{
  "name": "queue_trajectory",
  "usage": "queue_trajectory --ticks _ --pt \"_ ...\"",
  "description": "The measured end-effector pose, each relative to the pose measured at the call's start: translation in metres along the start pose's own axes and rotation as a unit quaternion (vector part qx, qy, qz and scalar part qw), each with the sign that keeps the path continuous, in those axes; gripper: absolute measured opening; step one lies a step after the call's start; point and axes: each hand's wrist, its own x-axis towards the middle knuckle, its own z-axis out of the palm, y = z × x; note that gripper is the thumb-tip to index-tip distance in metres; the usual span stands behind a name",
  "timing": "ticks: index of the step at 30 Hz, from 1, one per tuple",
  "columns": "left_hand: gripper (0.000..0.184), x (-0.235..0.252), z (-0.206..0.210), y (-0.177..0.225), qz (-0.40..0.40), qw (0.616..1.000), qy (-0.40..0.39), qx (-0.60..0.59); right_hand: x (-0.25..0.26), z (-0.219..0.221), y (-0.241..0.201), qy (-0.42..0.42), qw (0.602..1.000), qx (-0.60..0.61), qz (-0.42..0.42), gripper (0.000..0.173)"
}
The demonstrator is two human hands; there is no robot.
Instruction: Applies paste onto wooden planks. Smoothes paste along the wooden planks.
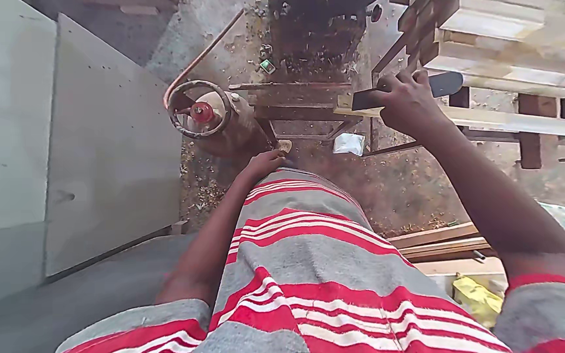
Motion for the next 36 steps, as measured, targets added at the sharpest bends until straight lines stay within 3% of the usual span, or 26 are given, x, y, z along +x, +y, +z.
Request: queue_trajectory --ticks 11,14,16,18,21,26,31,36 --pt "0.044 0.010 -0.006 -0.009 -0.032 0.999 -0.009 -0.007 -0.028 -0.006 0.027 -0.019 0.998 -0.013 0.058 0.035" --pt "0.043 -0.005 -0.019 0.016 -0.046 0.999 -0.025 -0.006 -0.038 -0.005 0.037 0.000 0.990 0.087 0.113 0.038" --pt "0.043 -0.009 -0.026 0.023 -0.054 0.998 -0.028 -0.008 -0.042 0.004 0.033 0.020 0.964 0.214 0.160 0.046" --pt "0.042 -0.007 -0.028 0.021 -0.055 0.998 -0.027 -0.014 -0.045 0.019 0.014 0.056 0.927 0.316 0.195 0.053" --pt "0.042 -0.009 -0.032 0.019 -0.064 0.997 -0.021 -0.025 -0.046 0.042 -0.039 0.147 0.889 0.372 0.223 0.057" --pt "0.042 -0.005 -0.041 0.020 -0.070 0.997 -0.034 -0.014 -0.022 0.096 -0.111 0.329 0.822 0.353 0.302 0.060" --pt "0.040 -0.001 -0.051 0.019 -0.064 0.997 -0.042 0.015 0.009 0.137 -0.137 0.444 0.784 0.301 0.312 0.058" --pt "0.038 0.004 -0.063 -0.007 -0.061 0.998 -0.031 0.011 0.028 0.156 -0.146 0.400 0.787 0.296 0.365 0.058"
